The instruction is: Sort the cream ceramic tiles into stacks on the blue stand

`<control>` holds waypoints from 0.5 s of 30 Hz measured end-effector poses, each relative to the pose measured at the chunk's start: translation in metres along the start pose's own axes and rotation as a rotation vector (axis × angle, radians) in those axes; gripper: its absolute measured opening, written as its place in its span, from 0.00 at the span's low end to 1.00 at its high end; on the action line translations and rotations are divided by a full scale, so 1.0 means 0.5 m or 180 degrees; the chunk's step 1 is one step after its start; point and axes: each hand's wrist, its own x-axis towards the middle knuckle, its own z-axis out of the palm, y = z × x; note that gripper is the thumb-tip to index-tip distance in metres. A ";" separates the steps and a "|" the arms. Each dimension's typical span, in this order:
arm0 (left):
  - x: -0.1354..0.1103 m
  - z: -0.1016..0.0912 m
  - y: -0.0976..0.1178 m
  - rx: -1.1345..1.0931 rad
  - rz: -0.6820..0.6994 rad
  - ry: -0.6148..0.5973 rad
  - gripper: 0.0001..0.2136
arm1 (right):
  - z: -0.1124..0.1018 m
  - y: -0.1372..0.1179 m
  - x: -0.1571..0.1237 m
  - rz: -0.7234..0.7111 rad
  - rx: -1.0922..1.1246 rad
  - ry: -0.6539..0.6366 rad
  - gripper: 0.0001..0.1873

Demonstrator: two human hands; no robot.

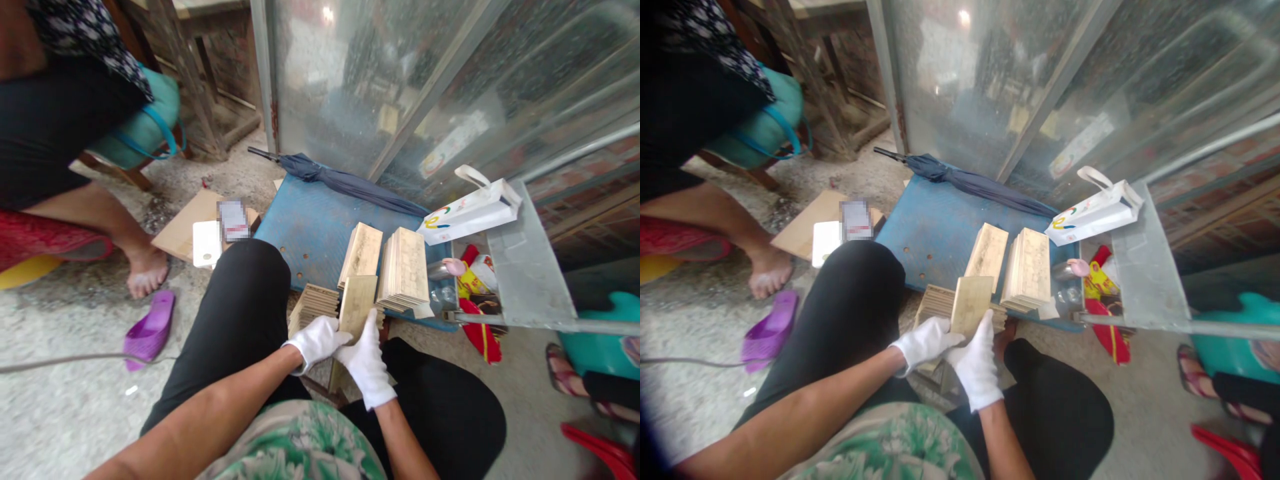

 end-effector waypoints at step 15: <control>-0.001 -0.018 0.006 -0.0286 0.0077 0.0338 0.24 | 0.007 -0.015 0.055 0.0317 -0.0151 -0.0096 0.56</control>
